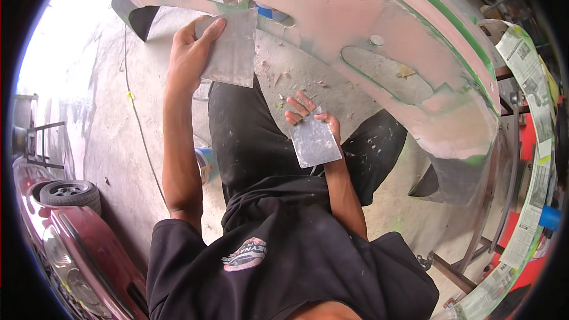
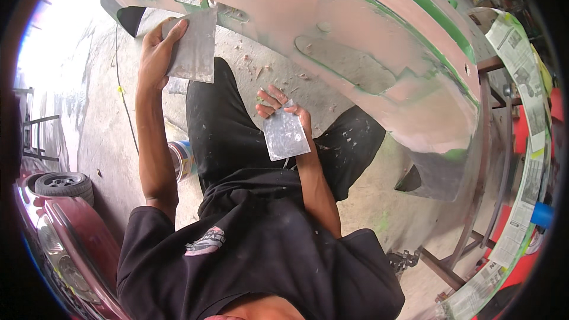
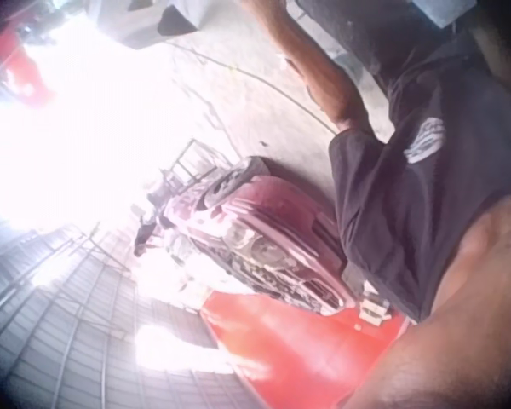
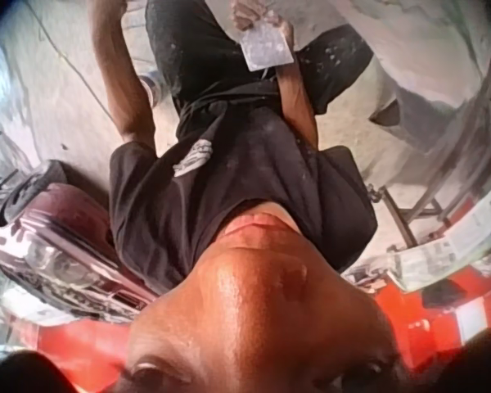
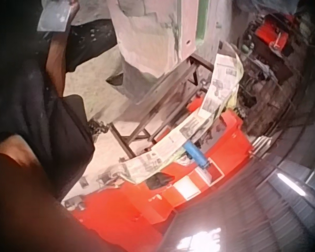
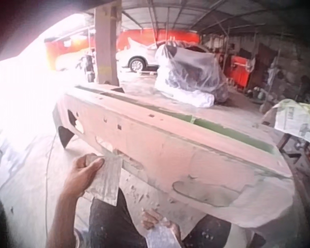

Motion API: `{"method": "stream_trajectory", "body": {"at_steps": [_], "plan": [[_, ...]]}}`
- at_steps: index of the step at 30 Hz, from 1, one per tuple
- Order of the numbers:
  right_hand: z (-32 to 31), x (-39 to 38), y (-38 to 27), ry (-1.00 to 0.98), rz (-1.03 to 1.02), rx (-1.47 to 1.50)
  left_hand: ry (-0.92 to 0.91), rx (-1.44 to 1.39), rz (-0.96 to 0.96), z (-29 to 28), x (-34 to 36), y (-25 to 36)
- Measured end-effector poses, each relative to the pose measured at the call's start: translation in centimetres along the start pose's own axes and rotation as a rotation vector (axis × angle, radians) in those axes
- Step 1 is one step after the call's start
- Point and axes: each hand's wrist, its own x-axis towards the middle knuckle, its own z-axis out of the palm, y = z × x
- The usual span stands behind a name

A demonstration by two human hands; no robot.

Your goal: Applying and smoothing white body filler onto a green car bumper using metal scrapers.

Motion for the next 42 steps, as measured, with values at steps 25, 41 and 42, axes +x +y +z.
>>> {"method": "stream_trajectory", "body": {"at_steps": [25,41,42], "plan": [[-1.0,-0.2,0.4,0.008,0.021,0.029,-0.320,-1.454,-0.426,4.9,-5.6,-3.7],[6.0,0.8,0.2,-0.119,-0.027,-0.392,-0.143,-0.011,-0.089,-1.5,-8.9,-6.2],[6.4,0.8,0.1,-0.138,0.006,-0.413,-0.198,0.050,-0.066,-0.9,-9.1,-6.1]]}}
